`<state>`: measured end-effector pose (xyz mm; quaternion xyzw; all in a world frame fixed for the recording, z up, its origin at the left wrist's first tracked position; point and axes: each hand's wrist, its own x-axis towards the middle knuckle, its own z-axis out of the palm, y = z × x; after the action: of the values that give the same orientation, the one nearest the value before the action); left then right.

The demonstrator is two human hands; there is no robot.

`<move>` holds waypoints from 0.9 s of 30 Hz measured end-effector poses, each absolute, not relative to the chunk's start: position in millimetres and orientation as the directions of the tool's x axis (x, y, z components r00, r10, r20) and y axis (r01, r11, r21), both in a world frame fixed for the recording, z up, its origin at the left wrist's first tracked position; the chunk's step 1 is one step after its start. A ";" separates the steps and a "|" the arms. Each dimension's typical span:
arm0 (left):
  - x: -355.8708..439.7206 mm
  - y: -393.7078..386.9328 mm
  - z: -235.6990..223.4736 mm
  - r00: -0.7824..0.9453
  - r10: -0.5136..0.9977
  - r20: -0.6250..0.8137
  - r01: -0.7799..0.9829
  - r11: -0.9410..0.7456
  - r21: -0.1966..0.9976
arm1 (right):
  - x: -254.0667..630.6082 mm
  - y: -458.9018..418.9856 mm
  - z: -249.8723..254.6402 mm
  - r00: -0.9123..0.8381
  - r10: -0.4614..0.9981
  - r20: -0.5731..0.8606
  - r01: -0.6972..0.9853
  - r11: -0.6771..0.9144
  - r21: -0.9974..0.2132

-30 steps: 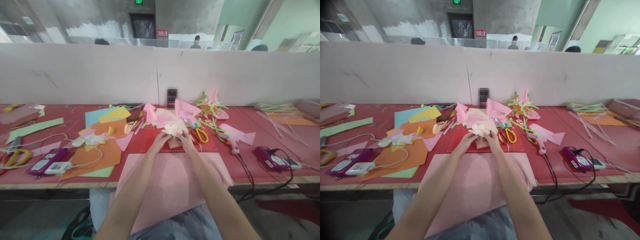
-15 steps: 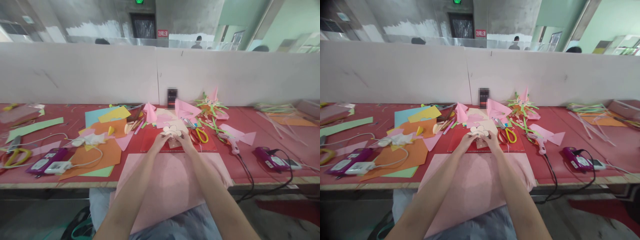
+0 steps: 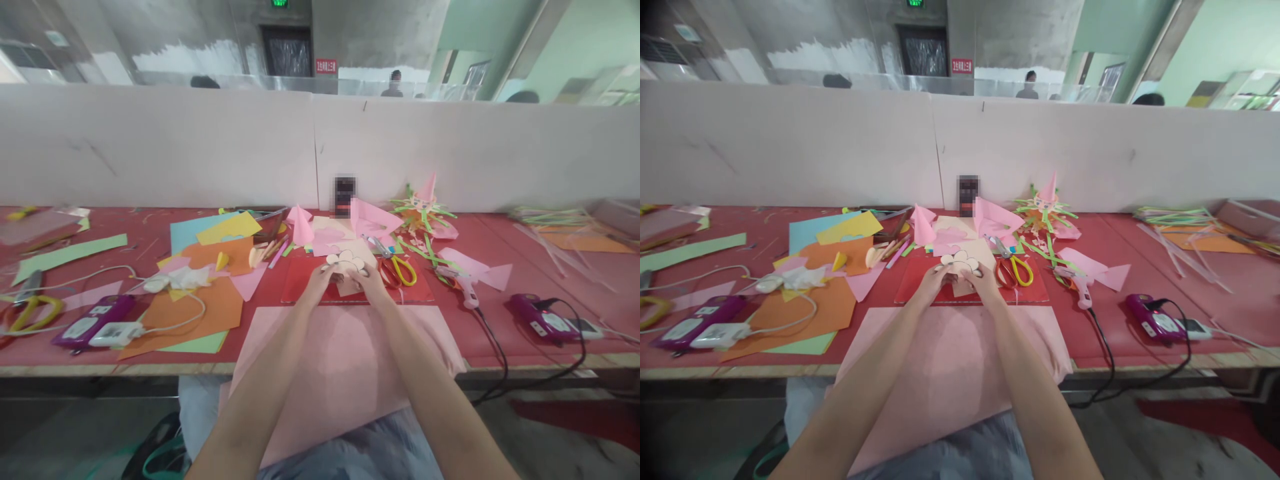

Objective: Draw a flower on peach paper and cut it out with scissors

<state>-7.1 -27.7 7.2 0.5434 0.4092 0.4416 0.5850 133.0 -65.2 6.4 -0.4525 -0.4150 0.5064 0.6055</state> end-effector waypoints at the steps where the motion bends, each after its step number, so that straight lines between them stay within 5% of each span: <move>1: -7.1 -27.2 6.3 0.279 0.960 0.003 -0.077 0.019 0.997 | 133.5 -65.3 6.9 0.154 0.987 0.042 -0.261 0.081 -0.962; 9: -7.5 -29.2 5.3 0.380 0.925 0.015 -0.008 -0.013 1.000 | 139.9 -62.7 6.1 0.258 0.966 0.020 -0.387 0.123 -0.914; 27: -10.1 -26.7 4.0 0.298 0.953 0.056 0.183 -0.114 0.977 | 130.9 -64.6 6.1 0.197 0.980 0.033 -0.191 0.071 -0.979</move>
<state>-10.1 -26.7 4.0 0.6364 0.4463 0.3900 0.4938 130.9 -64.6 6.1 -0.4808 -0.4103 0.4830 0.6060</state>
